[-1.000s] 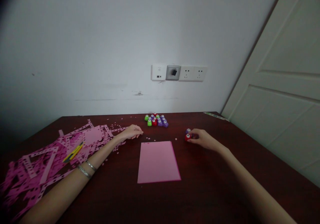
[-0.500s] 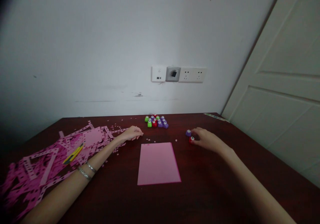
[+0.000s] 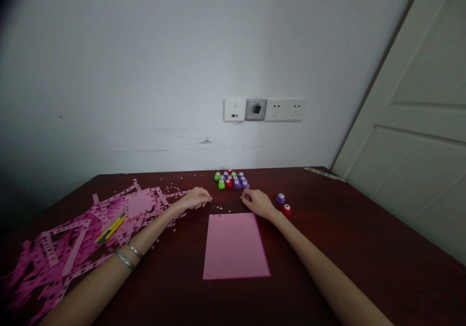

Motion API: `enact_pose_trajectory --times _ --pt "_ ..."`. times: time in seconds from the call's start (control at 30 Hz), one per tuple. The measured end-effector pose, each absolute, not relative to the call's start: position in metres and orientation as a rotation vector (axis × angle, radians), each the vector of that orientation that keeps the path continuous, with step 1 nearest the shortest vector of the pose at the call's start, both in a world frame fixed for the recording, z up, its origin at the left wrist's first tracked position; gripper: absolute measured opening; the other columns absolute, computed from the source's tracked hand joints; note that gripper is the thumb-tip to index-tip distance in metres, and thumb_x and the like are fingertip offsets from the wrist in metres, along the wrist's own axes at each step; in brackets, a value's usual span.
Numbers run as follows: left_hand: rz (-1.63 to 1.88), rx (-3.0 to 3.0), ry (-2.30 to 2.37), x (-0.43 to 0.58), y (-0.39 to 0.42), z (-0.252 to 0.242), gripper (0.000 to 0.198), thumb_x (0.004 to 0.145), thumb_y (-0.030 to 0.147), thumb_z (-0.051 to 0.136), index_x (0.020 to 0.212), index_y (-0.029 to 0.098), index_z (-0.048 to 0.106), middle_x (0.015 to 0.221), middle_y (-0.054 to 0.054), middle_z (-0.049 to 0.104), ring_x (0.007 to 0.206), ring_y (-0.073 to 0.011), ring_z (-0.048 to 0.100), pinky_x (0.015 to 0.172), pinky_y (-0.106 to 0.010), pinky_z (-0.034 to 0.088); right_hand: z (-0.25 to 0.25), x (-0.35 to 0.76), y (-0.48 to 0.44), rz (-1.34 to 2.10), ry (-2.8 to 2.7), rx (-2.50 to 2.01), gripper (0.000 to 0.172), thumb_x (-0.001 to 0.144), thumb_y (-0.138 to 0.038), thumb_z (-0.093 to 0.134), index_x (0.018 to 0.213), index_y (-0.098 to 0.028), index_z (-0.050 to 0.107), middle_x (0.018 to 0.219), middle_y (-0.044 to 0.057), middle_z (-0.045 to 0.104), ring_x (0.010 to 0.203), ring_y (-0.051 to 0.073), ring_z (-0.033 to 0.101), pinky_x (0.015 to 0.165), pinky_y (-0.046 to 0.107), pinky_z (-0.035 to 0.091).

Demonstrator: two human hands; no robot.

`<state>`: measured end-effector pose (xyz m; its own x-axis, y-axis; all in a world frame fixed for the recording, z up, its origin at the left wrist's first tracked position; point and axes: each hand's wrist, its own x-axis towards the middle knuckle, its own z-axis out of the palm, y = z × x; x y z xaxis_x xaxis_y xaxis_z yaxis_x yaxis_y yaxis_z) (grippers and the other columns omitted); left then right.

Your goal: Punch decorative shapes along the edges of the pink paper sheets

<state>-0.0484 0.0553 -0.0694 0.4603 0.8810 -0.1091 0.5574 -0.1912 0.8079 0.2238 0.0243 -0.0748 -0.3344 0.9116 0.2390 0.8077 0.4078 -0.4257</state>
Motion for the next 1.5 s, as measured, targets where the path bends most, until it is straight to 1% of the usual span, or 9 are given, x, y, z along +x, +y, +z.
enact_pose_trajectory --times 0.2,0.37,0.6,0.73,0.93,1.1,1.17,1.33,1.5 --pt "0.514 1.844 1.384 -0.038 0.06 -0.072 0.023 0.075 0.035 0.052 0.07 0.014 0.057 0.055 0.001 0.056 0.036 -0.0068 0.041 0.037 -0.02 0.027 -0.083 0.223 0.024 0.246 -2.159 -1.518 0.016 0.081 -0.03 0.047 0.075 -0.02 0.058 0.064 0.0 0.06 0.058 0.013 0.055 0.053 0.022 0.032" --pt "0.73 2.051 1.619 -0.015 0.076 -0.067 0.012 0.072 0.026 0.058 0.07 0.014 0.06 0.068 -0.005 0.063 0.062 -0.0133 0.057 0.056 -0.022 0.039 -0.085 0.225 0.03 0.303 -2.094 -1.529 0.017 0.079 -0.03 0.046 0.072 -0.019 0.058 0.063 0.001 0.061 0.056 0.014 0.055 0.053 0.023 0.034" --pt "0.488 2.144 1.882 0.006 0.09 -0.058 0.049 0.063 0.066 0.055 0.075 0.019 0.06 0.086 -0.01 0.066 0.083 -0.0273 0.06 0.063 -0.029 0.04 -0.088 0.226 0.033 0.315 -2.072 -1.504 0.015 0.077 -0.028 0.047 0.071 -0.019 0.057 0.06 0.0 0.06 0.054 0.014 0.054 0.052 0.022 0.034" --pt "0.443 2.154 1.914 0.01 0.093 -0.055 0.055 0.059 0.071 0.055 0.08 0.019 0.058 0.09 -0.011 0.064 0.085 -0.0295 0.059 0.063 -0.031 0.04 -0.089 0.227 0.033 0.307 -2.067 -1.49 0.015 0.077 -0.028 0.047 0.07 -0.019 0.056 0.06 0.0 0.058 0.054 0.014 0.053 0.052 0.022 0.033" --pt "0.447 2.142 1.883 0.009 0.098 -0.058 0.04 0.062 0.057 0.059 0.076 0.019 0.058 0.086 -0.009 0.064 0.079 -0.0253 0.058 0.059 -0.028 0.037 -0.088 0.227 0.034 0.32 -2.055 -1.505 0.016 0.077 -0.028 0.047 0.07 -0.019 0.057 0.059 0.0 0.058 0.053 0.013 0.052 0.052 0.022 0.033" --pt "0.57 2.227 1.686 -0.007 0.104 -0.066 0.021 0.064 0.036 0.061 0.066 0.016 0.062 0.067 -0.002 0.059 0.065 -0.0163 0.053 0.056 -0.024 0.033 -0.089 0.228 0.035 0.324 -2.048 -1.487 0.016 0.077 -0.027 0.047 0.069 -0.018 0.057 0.059 0.0 0.058 0.053 0.013 0.052 0.052 0.022 0.033" --pt "0.615 2.301 1.488 -0.016 0.105 -0.066 0.02 0.065 0.034 0.06 0.067 0.014 0.065 0.062 0.0 0.056 0.061 -0.0137 0.05 0.056 -0.024 0.032 -0.09 0.228 0.035 0.323 -2.035 -1.489 0.016 0.076 -0.027 0.047 0.068 -0.018 0.057 0.059 0.0 0.058 0.053 0.013 0.052 0.052 0.022 0.033" --pt "0.474 2.259 1.098 -0.032 0.097 -0.054 0.036 0.063 0.033 0.066 0.093 0.014 0.067 0.061 0.003 0.053 0.054 -0.0092 0.041 0.053 -0.022 0.03 -0.091 0.227 0.036 0.312 -2.028 -1.493 0.015 0.076 -0.027 0.047 0.068 -0.018 0.057 0.059 0.0 0.058 0.053 0.013 0.052 0.051 0.021 0.032" --pt "0.316 2.284 0.844 -0.026 0.087 -0.043 0.032 0.064 0.027 0.067 0.095 0.017 0.067 0.064 0.003 0.055 0.055 -0.0081 0.04 0.055 -0.021 0.03 -0.09 0.228 0.035 0.308 -2.04 -1.485 0.015 0.076 -0.027 0.047 0.069 -0.018 0.057 0.059 0.0 0.058 0.053 0.012 0.052 0.051 0.021 0.032"
